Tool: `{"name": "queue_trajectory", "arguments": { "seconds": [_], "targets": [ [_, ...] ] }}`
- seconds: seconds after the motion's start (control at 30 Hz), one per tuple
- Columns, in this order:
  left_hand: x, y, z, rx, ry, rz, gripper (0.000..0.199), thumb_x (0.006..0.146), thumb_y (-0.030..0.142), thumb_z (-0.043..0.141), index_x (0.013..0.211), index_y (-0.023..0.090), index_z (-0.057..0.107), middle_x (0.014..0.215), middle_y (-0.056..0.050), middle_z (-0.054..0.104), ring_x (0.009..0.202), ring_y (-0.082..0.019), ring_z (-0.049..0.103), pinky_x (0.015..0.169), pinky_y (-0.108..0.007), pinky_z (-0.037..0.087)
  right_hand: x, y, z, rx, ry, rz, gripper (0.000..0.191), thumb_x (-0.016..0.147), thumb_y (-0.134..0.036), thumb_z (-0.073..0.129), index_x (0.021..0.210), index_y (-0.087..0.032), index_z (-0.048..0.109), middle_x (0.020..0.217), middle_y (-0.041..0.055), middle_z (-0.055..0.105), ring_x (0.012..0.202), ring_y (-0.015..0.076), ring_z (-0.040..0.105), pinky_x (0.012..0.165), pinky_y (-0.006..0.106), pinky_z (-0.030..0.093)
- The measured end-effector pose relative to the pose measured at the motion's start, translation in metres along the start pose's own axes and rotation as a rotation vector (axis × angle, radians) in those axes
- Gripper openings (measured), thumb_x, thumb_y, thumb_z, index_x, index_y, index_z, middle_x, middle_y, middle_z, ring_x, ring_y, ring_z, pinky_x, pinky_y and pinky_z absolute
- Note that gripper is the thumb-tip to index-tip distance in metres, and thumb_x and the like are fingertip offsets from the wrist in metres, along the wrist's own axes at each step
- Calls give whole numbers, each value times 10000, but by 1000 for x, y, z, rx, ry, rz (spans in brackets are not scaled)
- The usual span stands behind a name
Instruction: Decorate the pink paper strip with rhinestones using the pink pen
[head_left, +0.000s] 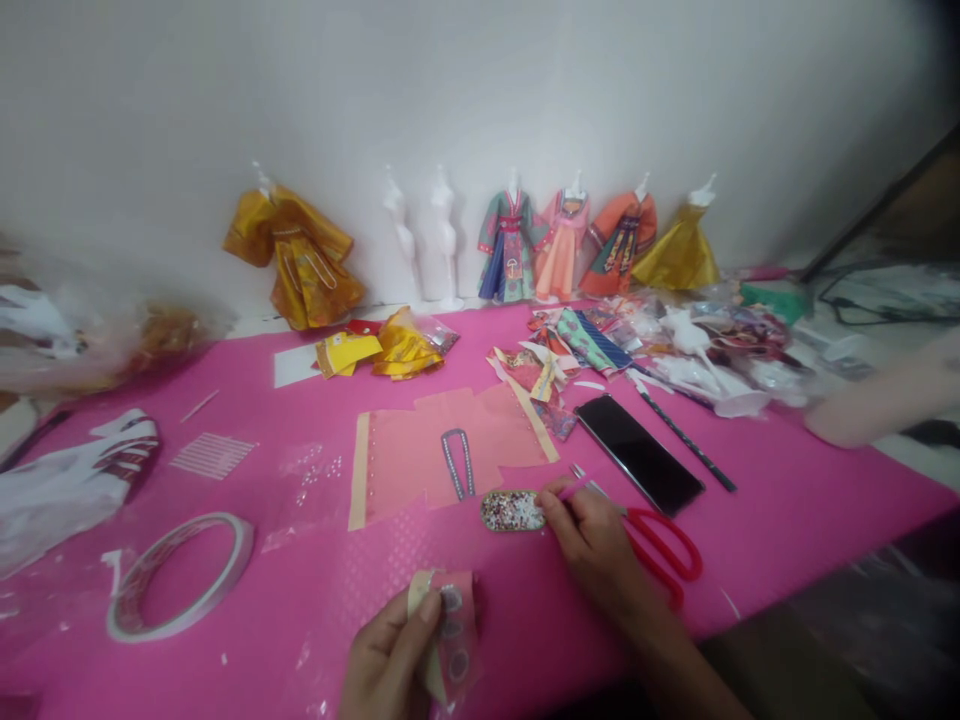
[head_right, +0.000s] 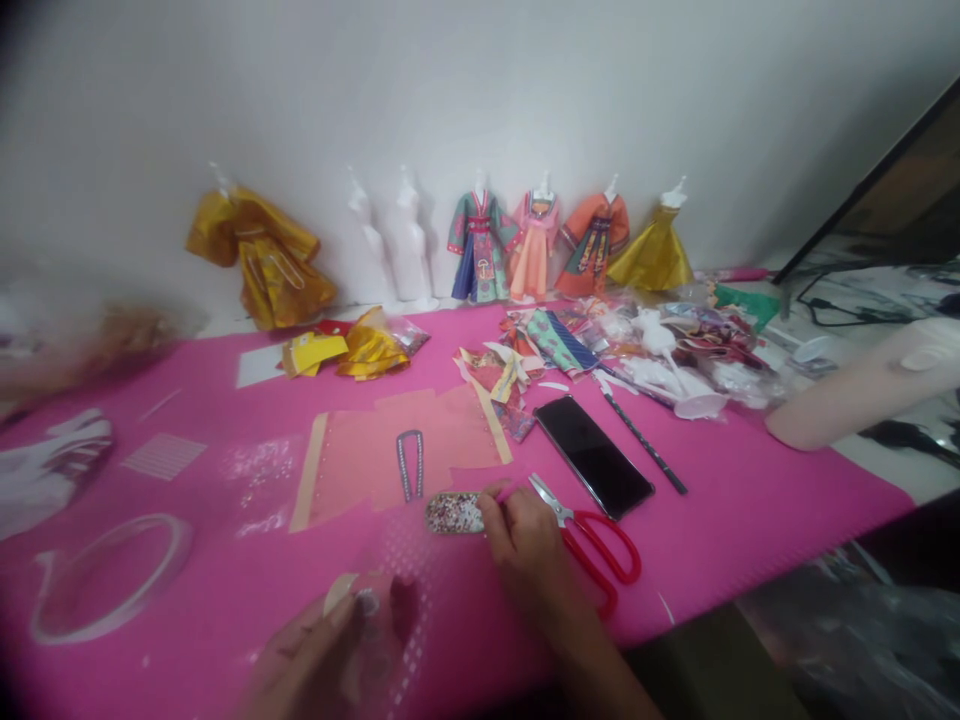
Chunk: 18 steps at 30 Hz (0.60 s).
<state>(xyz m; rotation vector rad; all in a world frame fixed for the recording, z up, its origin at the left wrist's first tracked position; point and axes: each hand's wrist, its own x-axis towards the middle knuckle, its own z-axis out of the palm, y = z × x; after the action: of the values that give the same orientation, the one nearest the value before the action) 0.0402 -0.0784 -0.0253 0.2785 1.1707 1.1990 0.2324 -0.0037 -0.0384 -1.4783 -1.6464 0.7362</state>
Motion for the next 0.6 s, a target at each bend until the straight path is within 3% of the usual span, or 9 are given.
{"name": "queue_trajectory", "arguments": {
  "seconds": [0.13,0.4,0.6],
  "targets": [
    [2,-3,-5,12,-25,5,256,664,369,820,748,133,770,623,-48,696,522,-150,569,573,-267,481,-1,-1,-1,66,18,20,277,947,-336,476,741,-190,588,719,38,639,680,205,577,626,312,402],
    [2,-5,-4,134,-76,81,283,709,405,790,776,131,761,598,-31,668,536,-136,531,527,-232,413,-13,-22,1,306,65,37,268,955,-360,476,764,-199,574,695,4,549,663,173,547,609,273,427],
    [1,-3,-2,252,-37,150,292,771,413,736,733,124,718,598,-10,612,570,-130,495,554,-229,400,-33,-46,19,592,-68,-15,246,965,-316,466,772,-211,576,663,-25,500,609,136,525,584,237,442]
  ]
}}
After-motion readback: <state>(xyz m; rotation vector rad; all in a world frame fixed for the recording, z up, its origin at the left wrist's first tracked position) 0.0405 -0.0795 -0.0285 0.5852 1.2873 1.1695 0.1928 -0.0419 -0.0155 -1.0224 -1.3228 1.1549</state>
